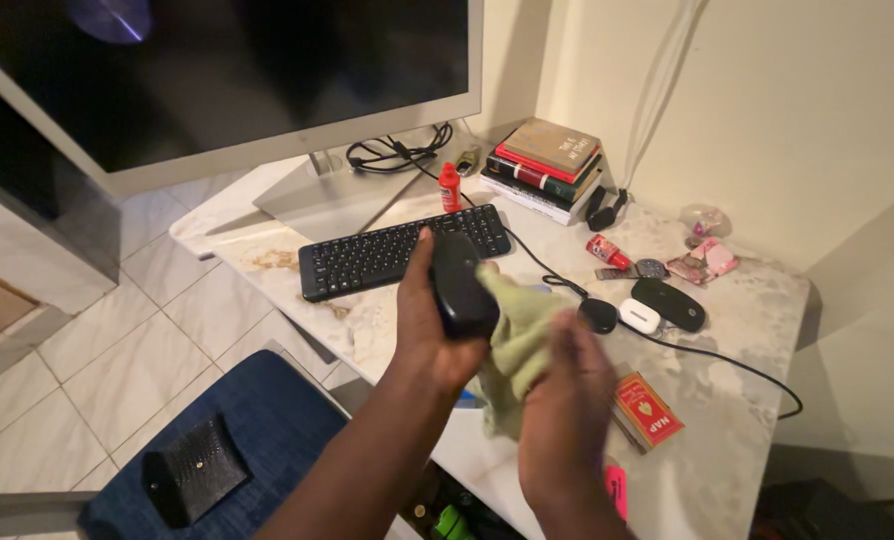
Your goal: Cleaning various desk accessories and electronics with a cloth.
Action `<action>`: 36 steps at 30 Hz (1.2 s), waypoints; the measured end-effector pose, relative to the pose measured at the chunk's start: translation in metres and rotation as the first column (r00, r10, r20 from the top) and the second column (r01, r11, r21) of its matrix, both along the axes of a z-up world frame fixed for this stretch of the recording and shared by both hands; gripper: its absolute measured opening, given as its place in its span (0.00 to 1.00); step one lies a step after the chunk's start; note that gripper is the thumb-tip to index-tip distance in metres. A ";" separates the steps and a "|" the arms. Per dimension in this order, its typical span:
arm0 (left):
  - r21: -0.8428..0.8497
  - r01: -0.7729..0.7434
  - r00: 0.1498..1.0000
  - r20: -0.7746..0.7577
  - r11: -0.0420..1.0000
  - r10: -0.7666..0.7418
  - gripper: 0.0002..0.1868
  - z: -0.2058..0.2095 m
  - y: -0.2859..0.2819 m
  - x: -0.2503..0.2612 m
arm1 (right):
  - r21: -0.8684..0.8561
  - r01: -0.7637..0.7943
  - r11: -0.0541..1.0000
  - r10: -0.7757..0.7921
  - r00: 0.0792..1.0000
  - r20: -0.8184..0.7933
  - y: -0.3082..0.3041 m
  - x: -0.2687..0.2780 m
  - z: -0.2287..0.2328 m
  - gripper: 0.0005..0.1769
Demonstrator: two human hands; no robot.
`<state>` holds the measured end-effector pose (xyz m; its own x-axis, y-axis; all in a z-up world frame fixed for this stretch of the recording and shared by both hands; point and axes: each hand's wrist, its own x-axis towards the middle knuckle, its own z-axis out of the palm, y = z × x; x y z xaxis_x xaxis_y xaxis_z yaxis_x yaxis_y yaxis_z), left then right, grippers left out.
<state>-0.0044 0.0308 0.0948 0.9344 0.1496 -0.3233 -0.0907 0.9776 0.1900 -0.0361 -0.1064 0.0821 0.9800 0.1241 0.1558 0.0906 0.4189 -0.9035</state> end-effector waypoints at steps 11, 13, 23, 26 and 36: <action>0.312 0.000 0.999 -0.046 0.950 0.015 0.16 -0.020 -0.008 -0.015 | 0.239 -0.163 0.957 0.197 0.972 -0.127 0.020 -0.025 0.067 0.26; 0.438 -0.032 0.995 -0.075 0.898 0.072 0.17 -0.025 -0.006 -0.021 | 0.018 -0.185 0.983 0.184 0.982 0.027 0.022 -0.027 0.059 0.26; 0.275 0.232 0.971 -0.003 0.933 -0.240 0.24 0.016 -0.023 -0.060 | -0.421 -0.101 0.902 0.198 0.961 0.193 0.022 0.021 0.043 0.26; 0.122 0.120 0.989 0.066 0.985 -0.129 0.20 0.005 -0.025 -0.057 | -0.426 -0.045 0.903 0.164 0.955 0.247 0.030 0.001 0.040 0.24; -0.138 -0.047 0.998 -0.037 0.989 0.042 0.16 -0.040 0.001 -0.032 | -0.417 -0.028 0.908 0.139 0.961 0.238 0.038 -0.017 0.012 0.23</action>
